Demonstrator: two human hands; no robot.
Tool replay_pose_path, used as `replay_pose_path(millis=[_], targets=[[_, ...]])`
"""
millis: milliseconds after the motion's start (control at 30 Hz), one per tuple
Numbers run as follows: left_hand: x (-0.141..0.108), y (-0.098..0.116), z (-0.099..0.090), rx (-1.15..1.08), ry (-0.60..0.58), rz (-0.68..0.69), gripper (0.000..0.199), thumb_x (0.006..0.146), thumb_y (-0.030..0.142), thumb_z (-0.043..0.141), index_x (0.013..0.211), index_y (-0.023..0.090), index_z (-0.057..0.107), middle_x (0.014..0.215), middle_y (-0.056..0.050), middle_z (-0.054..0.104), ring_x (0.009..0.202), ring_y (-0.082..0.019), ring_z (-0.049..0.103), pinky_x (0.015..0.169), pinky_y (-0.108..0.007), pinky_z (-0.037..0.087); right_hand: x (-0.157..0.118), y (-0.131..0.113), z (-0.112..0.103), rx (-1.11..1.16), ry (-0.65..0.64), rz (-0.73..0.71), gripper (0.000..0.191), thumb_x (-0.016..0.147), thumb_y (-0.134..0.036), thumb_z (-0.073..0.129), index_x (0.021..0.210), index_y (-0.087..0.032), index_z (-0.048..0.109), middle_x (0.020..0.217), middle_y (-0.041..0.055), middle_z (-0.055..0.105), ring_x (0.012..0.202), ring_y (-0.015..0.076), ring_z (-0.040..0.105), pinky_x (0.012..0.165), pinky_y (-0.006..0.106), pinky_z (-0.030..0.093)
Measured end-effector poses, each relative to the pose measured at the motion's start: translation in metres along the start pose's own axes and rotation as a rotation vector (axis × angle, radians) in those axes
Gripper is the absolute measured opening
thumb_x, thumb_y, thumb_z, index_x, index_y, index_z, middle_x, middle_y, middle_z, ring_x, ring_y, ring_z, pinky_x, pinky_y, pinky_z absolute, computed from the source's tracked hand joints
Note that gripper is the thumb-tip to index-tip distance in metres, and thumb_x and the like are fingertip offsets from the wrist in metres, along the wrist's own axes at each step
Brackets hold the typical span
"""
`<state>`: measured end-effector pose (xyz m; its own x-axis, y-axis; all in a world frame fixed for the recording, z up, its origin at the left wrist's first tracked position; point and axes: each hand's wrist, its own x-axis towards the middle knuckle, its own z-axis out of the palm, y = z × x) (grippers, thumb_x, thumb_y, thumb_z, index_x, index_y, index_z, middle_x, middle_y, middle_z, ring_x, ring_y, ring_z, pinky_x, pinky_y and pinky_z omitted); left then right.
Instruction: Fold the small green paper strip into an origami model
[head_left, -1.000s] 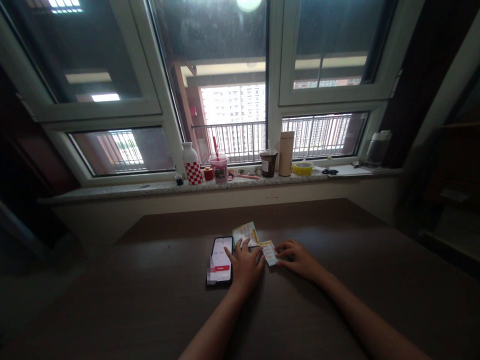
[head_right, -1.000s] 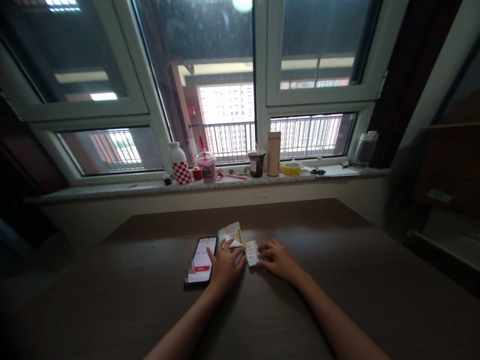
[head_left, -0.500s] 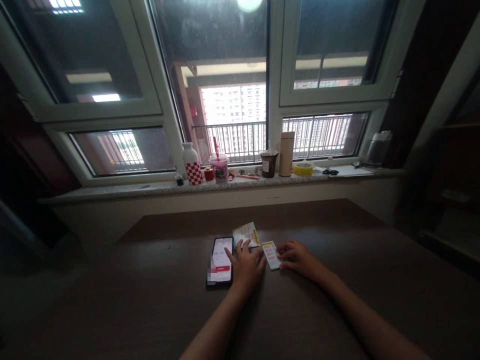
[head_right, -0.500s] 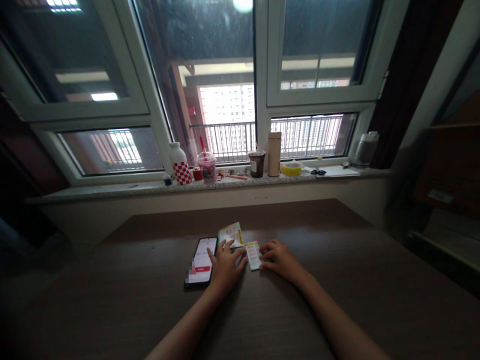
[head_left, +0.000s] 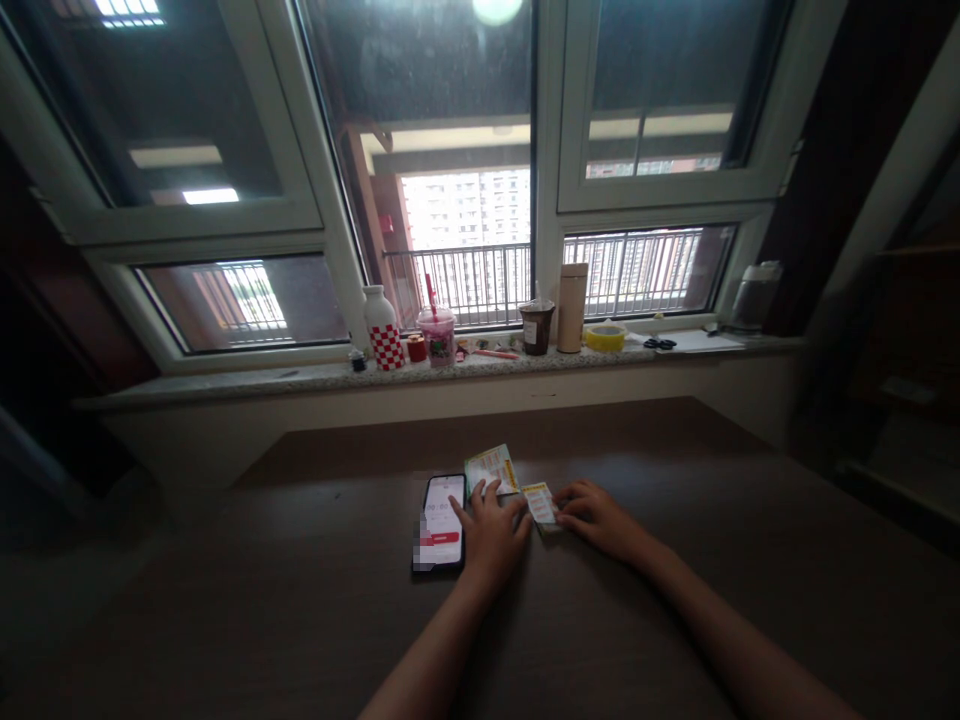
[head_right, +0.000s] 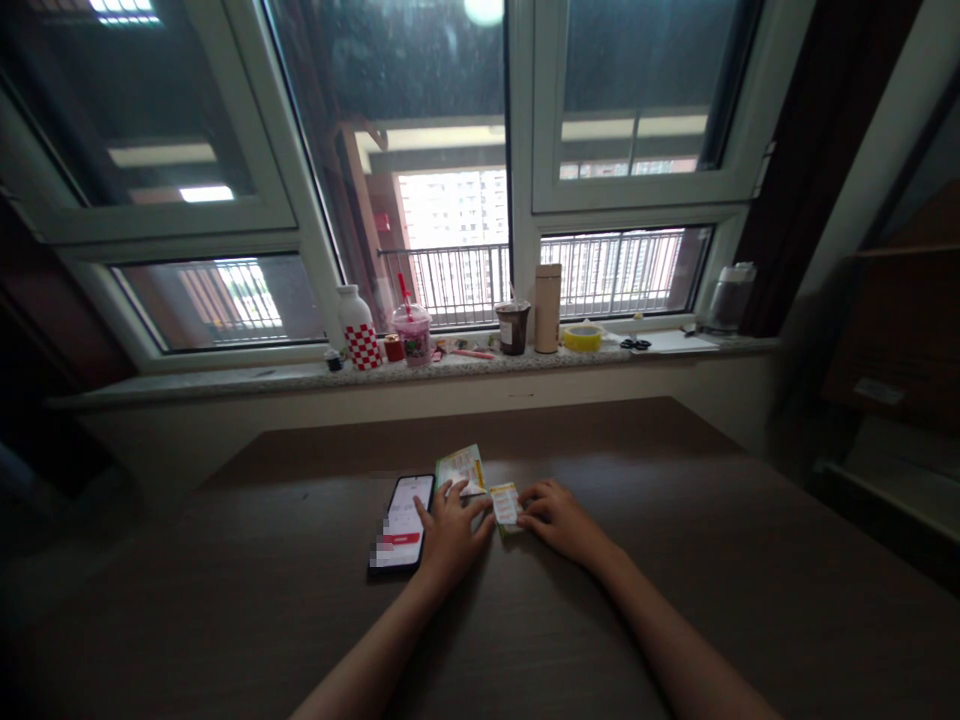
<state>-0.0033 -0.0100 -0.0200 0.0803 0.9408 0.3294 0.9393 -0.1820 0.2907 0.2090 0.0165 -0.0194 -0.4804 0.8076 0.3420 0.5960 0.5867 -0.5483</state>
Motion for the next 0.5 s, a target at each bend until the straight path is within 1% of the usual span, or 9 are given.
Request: replay_pose_path(millis=[133, 267, 367, 433, 500], targets=[[0.000, -0.001, 0.001, 0.000, 0.017, 0.031, 0.026, 0.087, 0.051, 0.048, 0.103, 0.042, 0.067, 0.138, -0.002, 0.048, 0.136, -0.030, 0.027, 0.104, -0.072, -0.001, 0.001, 0.001, 0.003, -0.036, 0.023, -0.045, 0.025, 0.091, -0.037, 0.051, 0.089, -0.022, 0.071, 0.103, 0.0065, 0.066, 0.102, 0.0211, 0.055, 0.093, 0.036, 0.041], [0.001, -0.001, 0.000, 0.026, 0.019, 0.086, 0.028, 0.089, 0.052, 0.045, 0.103, 0.042, 0.067, 0.138, -0.002, 0.048, 0.135, -0.031, 0.028, 0.103, -0.073, -0.001, 0.002, -0.005, 0.005, -0.114, 0.006, -0.063, 0.019, 0.092, -0.029, 0.049, 0.093, -0.020, 0.065, 0.097, 0.0065, 0.066, 0.096, 0.0206, 0.056, 0.087, 0.034, 0.043], [0.002, 0.000, -0.001, 0.055, 0.025, 0.118, 0.030, 0.085, 0.056, 0.049, 0.102, 0.039, 0.067, 0.138, -0.003, 0.049, 0.134, -0.032, 0.030, 0.103, -0.074, -0.002, 0.002, -0.011, 0.005, -0.169, 0.019, -0.041, 0.012, 0.089, -0.022, 0.049, 0.092, -0.019, 0.060, 0.093, 0.0059, 0.065, 0.091, 0.0202, 0.057, 0.084, 0.034, 0.043], [0.002, 0.000, -0.002, 0.064, 0.027, 0.125, 0.031, 0.083, 0.058, 0.050, 0.101, 0.038, 0.068, 0.138, -0.004, 0.049, 0.133, -0.033, 0.030, 0.103, -0.074, -0.004, 0.001, -0.014, 0.004, -0.196, 0.029, -0.039, 0.009, 0.086, -0.021, 0.053, 0.092, -0.019, 0.059, 0.093, 0.0055, 0.064, 0.091, 0.0204, 0.057, 0.086, 0.034, 0.042], [0.002, 0.000, -0.001, 0.061, 0.027, 0.127, 0.033, 0.082, 0.059, 0.051, 0.102, 0.038, 0.067, 0.138, -0.005, 0.049, 0.134, -0.033, 0.029, 0.102, -0.074, -0.005, 0.000, -0.016, 0.005, -0.224, 0.034, -0.049, 0.015, 0.081, -0.022, 0.058, 0.096, -0.020, 0.059, 0.095, 0.0054, 0.064, 0.094, 0.0212, 0.056, 0.089, 0.036, 0.041]])
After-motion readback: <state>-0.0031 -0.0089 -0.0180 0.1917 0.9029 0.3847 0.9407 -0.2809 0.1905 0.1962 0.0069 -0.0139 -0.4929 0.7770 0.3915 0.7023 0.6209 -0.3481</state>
